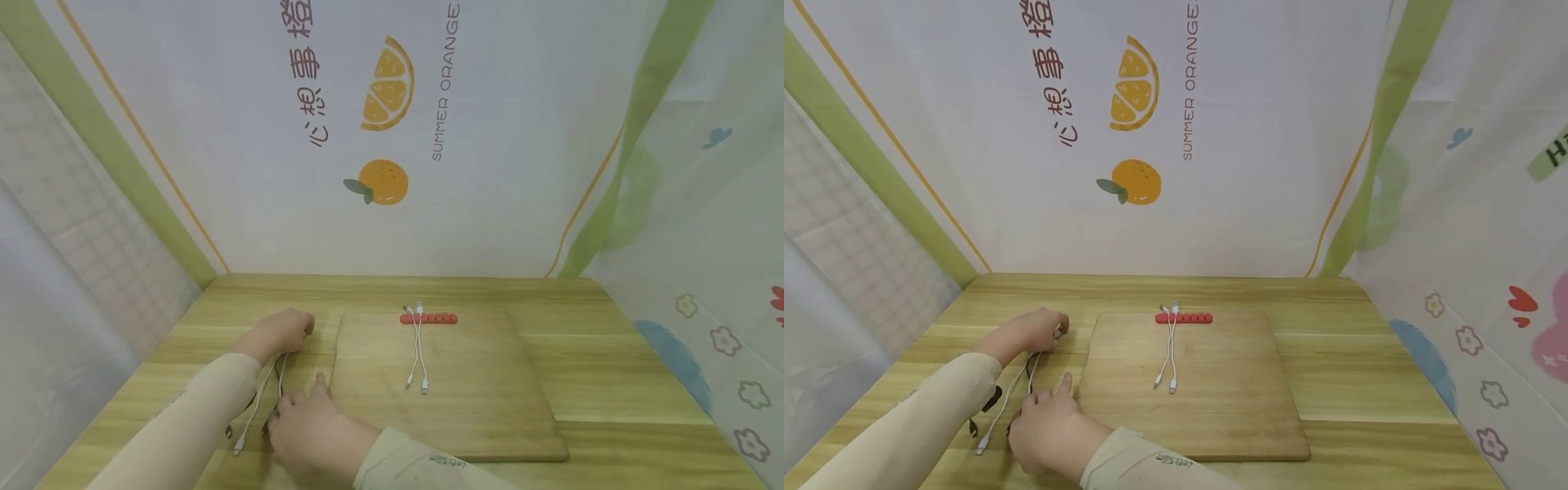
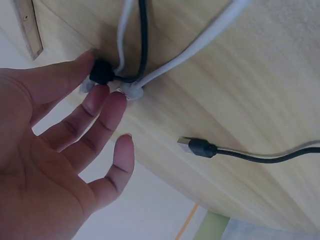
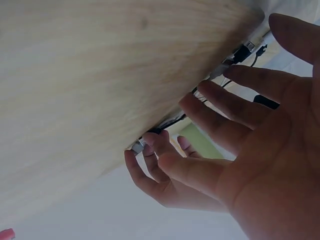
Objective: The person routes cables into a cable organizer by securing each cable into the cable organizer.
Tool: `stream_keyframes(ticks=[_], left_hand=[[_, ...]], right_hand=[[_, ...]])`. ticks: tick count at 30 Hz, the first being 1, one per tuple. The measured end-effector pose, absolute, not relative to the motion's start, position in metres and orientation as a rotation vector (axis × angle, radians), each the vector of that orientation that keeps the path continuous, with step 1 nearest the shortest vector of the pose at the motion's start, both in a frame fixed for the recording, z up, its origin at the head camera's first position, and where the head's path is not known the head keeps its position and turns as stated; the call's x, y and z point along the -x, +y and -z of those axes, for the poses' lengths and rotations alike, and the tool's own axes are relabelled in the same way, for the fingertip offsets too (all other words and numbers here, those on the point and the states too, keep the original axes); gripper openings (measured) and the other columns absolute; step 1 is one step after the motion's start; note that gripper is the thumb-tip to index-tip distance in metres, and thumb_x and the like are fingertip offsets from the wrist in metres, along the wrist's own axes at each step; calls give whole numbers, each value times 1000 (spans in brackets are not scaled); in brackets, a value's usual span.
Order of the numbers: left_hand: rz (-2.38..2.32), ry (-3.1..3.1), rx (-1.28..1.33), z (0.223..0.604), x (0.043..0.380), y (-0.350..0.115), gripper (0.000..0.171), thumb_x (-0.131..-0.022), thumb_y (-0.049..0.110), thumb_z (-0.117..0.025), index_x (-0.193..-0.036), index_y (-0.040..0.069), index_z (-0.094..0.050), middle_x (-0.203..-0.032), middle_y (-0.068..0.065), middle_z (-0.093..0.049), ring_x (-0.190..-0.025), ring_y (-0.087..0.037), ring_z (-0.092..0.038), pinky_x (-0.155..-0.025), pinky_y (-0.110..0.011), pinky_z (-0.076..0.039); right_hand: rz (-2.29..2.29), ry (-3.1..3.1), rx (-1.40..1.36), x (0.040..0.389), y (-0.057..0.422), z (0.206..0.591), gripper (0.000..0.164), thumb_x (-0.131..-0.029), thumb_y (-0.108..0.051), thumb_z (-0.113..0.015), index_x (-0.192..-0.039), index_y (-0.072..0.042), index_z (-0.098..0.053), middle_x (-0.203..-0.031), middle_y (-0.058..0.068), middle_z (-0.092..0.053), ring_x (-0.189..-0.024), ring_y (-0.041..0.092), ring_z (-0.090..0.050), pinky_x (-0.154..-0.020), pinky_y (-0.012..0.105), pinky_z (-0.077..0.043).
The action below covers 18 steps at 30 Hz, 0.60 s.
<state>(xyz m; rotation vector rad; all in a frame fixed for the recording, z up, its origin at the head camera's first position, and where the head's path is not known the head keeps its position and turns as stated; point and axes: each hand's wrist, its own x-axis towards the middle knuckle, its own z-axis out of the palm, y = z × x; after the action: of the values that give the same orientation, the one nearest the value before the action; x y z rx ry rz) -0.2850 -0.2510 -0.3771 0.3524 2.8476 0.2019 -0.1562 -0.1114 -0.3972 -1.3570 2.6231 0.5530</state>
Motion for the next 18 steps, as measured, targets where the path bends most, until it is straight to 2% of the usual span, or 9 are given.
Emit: stream_keyframes(ticks=[7,13,18], left_hand=[[-278,2849,-386,378,285,-253,28,-93,-8,-64,-121,-5,-67,-125,-26,-71,-97,-27,-68,-88,-45,-61],[-314,2825,-371,376,282,-254,31,-94,-6,-64,-125,-4,-66,-123,-25,-71,-84,-22,-65,-75,-36,-59],[-300,2820,-374,380,284,-256,32,-97,-1,-62,-128,-3,-66,-123,-23,-72,-80,-20,-63,-71,-34,-57]], right_hand=[[-609,2631,1394,157,-114,399,51,-108,-56,-49,-156,-38,-51,-167,-12,-42,-150,12,-47,-126,58,-36],[-569,2653,1370,155,-114,400,50,-105,-56,-57,-152,-39,-55,-162,-12,-47,-148,12,-49,-126,58,-36],[-550,2651,1373,155,-113,400,46,-104,-56,-58,-147,-39,-59,-158,-12,-51,-144,11,-52,-126,58,-36]])
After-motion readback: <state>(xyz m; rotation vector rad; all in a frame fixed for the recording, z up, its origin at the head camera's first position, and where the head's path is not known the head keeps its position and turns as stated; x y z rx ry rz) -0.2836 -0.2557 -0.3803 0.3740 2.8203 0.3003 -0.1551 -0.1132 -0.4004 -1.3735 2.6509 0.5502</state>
